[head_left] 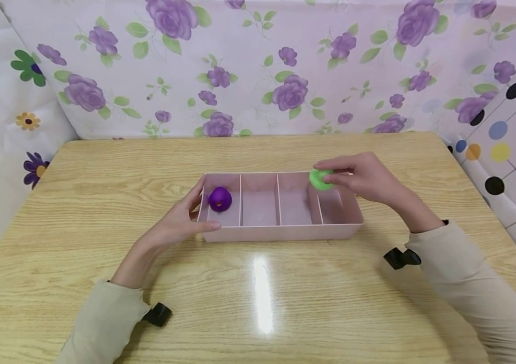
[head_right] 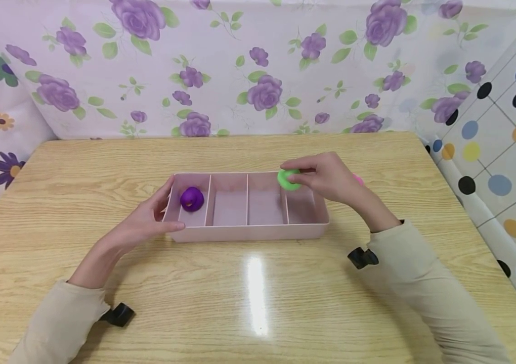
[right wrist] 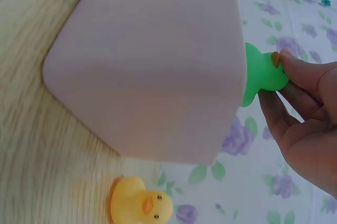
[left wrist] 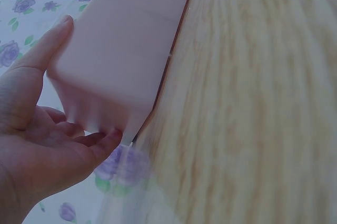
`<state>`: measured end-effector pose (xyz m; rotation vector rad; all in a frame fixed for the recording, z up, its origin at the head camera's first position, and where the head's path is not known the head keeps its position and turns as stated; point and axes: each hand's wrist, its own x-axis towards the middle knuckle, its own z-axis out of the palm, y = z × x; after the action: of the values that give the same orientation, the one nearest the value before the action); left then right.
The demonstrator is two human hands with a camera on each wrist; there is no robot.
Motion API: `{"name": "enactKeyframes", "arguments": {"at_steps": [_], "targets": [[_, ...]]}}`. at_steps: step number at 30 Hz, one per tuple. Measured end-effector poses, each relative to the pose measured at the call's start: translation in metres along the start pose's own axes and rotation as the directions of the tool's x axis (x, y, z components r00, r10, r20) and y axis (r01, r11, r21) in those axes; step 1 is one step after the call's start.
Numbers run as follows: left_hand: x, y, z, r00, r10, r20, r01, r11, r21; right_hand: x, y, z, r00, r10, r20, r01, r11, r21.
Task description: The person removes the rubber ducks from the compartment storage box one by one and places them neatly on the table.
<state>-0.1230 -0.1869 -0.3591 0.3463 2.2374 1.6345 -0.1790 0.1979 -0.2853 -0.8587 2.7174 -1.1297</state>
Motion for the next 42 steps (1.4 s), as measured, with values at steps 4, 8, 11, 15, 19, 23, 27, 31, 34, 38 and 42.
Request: {"name": "enactKeyframes", "arguments": {"at_steps": [4,8,11,15,19,23,27,31,34,38,42], "targets": [[0.000,0.000,0.000,1.000,-0.002,-0.001,0.002,1.000,-0.002,-0.002,0.007,-0.007,1.000,-0.004,-0.024,0.003,0.999,-0.037],[0.000,0.001,0.000,1.000,0.002,-0.002,-0.002,1.000,-0.010,-0.003,0.011,-0.013,0.998,0.055,-0.044,-0.057,0.997,-0.056],[0.000,0.001,0.001,1.000,0.012,-0.003,-0.012,1.000,-0.007,-0.006,0.013,-0.016,0.994,0.096,-0.055,-0.098,0.994,-0.048],[0.001,0.001,0.001,1.000,0.024,-0.003,-0.024,1.000,0.001,-0.009,0.017,-0.022,0.989,0.138,-0.058,-0.140,0.990,-0.028],[0.001,0.001,0.001,1.000,0.022,-0.001,-0.022,1.000,0.001,-0.011,0.023,-0.027,0.982,0.181,-0.058,-0.183,0.983,-0.025],[0.001,0.001,0.001,1.000,0.022,-0.001,-0.022,1.000,0.005,-0.014,0.030,-0.032,0.975,0.214,-0.060,-0.216,0.976,-0.032],[0.001,0.001,0.000,1.000,0.017,-0.002,-0.017,1.000,0.008,-0.018,0.036,-0.038,0.963,0.262,-0.065,-0.264,0.964,-0.025],[0.001,0.000,0.000,1.000,0.012,-0.001,-0.012,1.000,-0.001,-0.022,0.043,-0.044,0.949,0.307,-0.077,-0.310,0.950,-0.036],[0.000,0.000,0.000,1.000,0.011,-0.002,-0.011,1.000,0.000,-0.024,0.048,-0.048,0.940,0.330,-0.089,-0.335,0.941,-0.050],[0.000,0.000,0.000,1.000,0.003,-0.004,-0.003,1.000,0.006,-0.027,0.055,-0.053,0.933,0.341,-0.110,-0.349,0.936,-0.056],[0.000,0.000,0.000,1.000,0.001,-0.003,-0.001,1.000,0.004,-0.030,0.065,-0.057,0.929,0.346,-0.131,-0.355,0.934,-0.047]]}}
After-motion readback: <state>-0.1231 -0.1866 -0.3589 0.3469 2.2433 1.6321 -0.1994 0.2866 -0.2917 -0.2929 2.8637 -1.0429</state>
